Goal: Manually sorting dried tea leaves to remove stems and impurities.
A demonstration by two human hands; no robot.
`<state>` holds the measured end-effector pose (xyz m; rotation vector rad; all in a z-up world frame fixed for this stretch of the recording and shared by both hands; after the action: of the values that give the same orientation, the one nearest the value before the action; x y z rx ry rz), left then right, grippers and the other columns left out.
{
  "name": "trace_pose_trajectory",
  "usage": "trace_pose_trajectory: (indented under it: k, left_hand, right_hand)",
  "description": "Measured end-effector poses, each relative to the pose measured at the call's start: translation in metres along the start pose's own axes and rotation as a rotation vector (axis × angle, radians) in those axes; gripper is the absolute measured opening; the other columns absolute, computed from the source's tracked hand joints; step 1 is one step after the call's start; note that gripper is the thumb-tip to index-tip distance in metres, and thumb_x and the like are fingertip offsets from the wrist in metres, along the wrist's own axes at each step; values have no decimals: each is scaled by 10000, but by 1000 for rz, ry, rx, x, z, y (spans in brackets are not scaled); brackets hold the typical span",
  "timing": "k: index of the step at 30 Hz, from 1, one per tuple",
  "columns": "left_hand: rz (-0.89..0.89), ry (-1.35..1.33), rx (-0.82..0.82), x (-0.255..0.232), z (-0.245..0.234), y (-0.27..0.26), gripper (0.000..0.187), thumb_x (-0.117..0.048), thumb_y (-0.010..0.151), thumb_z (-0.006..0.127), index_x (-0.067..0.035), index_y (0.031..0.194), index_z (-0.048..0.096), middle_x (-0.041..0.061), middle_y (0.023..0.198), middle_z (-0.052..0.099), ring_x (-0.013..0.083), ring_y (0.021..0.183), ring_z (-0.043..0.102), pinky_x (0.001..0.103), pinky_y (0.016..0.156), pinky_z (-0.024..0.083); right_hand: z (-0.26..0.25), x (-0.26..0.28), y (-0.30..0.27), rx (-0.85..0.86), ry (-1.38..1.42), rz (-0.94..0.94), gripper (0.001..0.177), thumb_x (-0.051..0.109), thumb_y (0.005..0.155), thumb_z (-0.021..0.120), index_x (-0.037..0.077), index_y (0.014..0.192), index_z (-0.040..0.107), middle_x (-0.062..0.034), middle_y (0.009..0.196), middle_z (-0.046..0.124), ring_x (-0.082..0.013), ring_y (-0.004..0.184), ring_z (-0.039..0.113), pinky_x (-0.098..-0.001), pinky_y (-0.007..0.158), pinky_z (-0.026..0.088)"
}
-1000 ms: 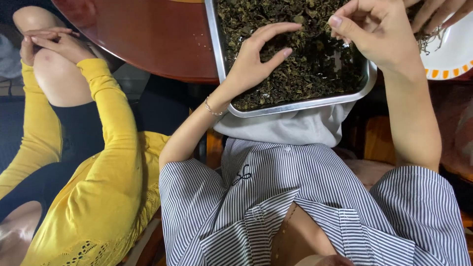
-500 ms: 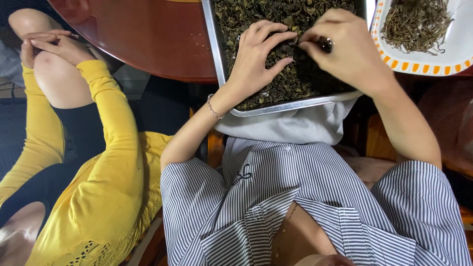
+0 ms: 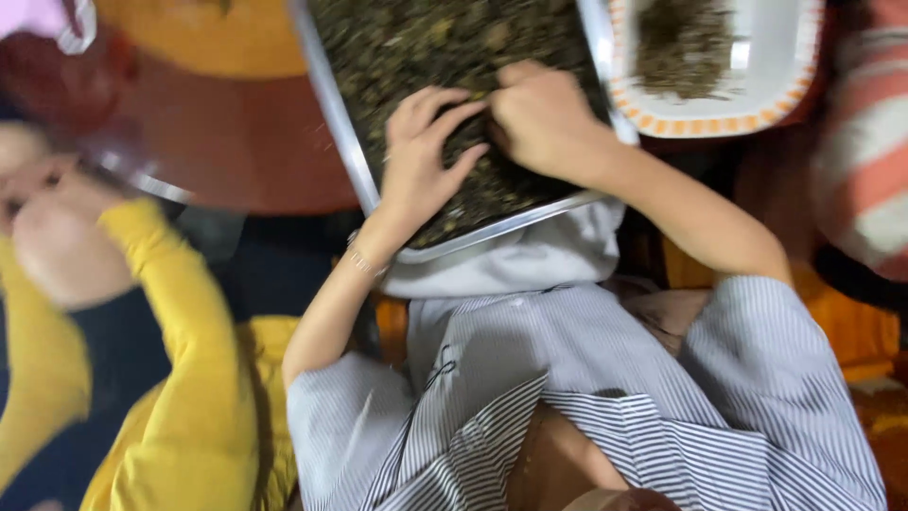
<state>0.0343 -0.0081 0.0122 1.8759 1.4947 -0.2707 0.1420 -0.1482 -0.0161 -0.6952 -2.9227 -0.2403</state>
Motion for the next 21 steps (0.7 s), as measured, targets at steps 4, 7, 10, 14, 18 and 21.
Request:
trace_pose_trajectory:
  k: [4, 7, 10, 14, 18, 21]
  left_hand:
    - [92, -20, -24, -10, -6, 5, 353, -225, 951, 785, -91, 1262, 687, 110, 1276, 629, 355, 1202, 568, 509, 1046, 439]
    - [138, 10, -50, -20, -13, 10, 305, -197, 960, 797, -61, 1219, 711, 130, 1250, 636, 365, 1179, 575, 508, 1032, 451]
    - [137, 54, -55, -25, -14, 13, 243, -144, 966, 798, -37, 1172, 729, 113, 1272, 648, 355, 1243, 561, 513, 1053, 439]
    - [69, 57, -102, -25, -15, 9, 114, -97, 982, 790, -63, 1090, 778, 79, 1189, 693, 335, 1235, 560, 510, 1071, 426]
    - [2, 45, -99, -20, -14, 6, 43, -85, 991, 771, -81, 1032, 783, 45, 1132, 706, 320, 1254, 540, 499, 1101, 374]
    - [7, 30, -99, -22, -15, 6, 75, -86, 979, 778, -67, 1051, 769, 51, 1138, 705, 326, 1263, 532, 507, 1098, 384]
  right_hand:
    - [2, 2, 0, -122, 93, 10, 202, 223, 819, 702, 70, 713, 624, -109, 738, 590, -385, 734, 620, -512, 519, 457]
    - [-5, 7, 0, -131, 156, -30, 152, 198, 730, 677, 71, 712, 596, -99, 732, 599, -372, 732, 633, -492, 534, 468]
    - [-11, 10, -1, -118, 245, -76, 114, 112, 743, 683, 35, 819, 649, -117, 835, 654, -367, 832, 655, -472, 625, 527]
    - [-24, 15, -4, -68, 325, -64, 167, 143, 985, 626, 3, 905, 669, -115, 880, 659, -305, 851, 619, -459, 647, 525]
    - [-16, 18, -3, -38, 324, -47, 204, 182, 1021, 588, 18, 934, 672, -115, 895, 675, -303, 858, 631, -480, 668, 527]
    - [-14, 19, -2, -53, 281, -18, 242, 220, 1033, 578, 43, 892, 666, -74, 848, 663, -276, 813, 622, -468, 593, 512]
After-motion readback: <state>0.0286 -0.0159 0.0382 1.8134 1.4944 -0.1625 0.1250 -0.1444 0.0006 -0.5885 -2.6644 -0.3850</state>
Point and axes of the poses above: each hand's wrist, its own y-axis towards the middle knuckle, its own z-axis out of the palm, x = y × z, the point moved 4 cm from there along y, towards the middle knuckle
